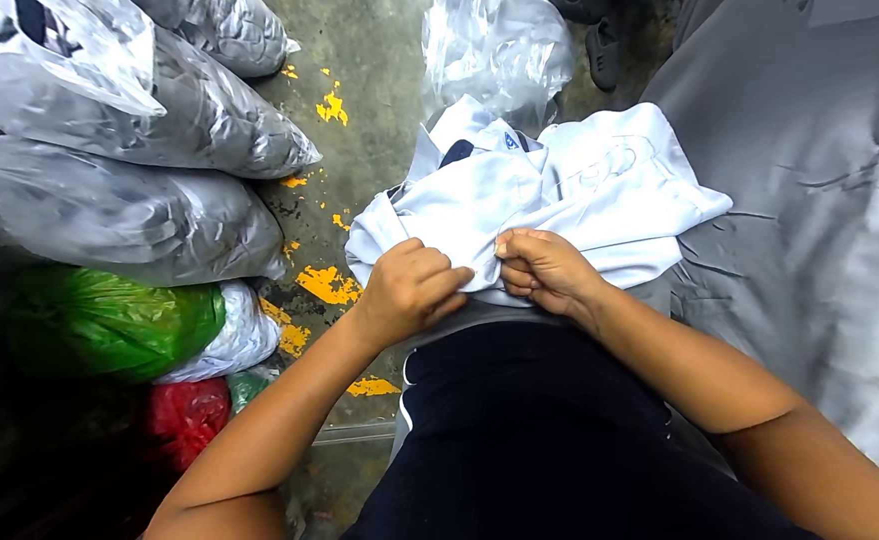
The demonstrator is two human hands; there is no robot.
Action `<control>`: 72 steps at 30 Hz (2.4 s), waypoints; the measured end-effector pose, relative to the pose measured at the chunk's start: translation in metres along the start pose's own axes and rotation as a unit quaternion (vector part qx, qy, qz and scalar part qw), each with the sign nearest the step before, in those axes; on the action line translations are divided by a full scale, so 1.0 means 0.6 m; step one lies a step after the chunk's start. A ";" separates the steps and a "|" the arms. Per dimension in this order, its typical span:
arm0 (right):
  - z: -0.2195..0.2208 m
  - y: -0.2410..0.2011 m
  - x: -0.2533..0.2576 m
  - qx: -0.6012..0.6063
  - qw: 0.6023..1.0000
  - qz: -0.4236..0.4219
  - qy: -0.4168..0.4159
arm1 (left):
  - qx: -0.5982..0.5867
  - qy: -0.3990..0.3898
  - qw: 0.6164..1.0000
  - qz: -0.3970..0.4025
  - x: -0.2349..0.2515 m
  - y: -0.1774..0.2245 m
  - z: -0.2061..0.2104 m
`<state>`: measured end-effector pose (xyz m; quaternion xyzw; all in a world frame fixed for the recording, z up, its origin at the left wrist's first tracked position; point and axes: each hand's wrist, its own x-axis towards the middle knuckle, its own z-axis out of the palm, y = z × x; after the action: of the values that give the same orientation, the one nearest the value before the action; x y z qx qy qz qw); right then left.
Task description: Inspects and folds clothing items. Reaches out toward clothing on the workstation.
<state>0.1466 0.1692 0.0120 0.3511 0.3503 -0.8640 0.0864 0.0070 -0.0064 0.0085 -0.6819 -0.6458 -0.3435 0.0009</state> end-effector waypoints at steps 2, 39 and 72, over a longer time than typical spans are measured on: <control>-0.006 -0.005 0.008 0.024 0.999 0.027 -0.015 | -0.073 -0.004 0.993 -0.096 0.001 -0.005 0.002; -0.037 -0.044 -0.044 -0.587 0.776 -0.228 0.032 | 0.012 -0.021 1.000 -0.008 -0.006 -0.011 -0.014; -0.027 -0.031 -0.007 -0.618 0.570 -0.532 0.100 | -0.105 0.018 0.938 -0.331 0.049 0.082 -0.004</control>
<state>0.1514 0.1933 0.0163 0.0469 0.9291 -0.2871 -0.2282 0.0469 0.0104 0.0462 -0.4193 -0.7951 -0.4028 -0.1725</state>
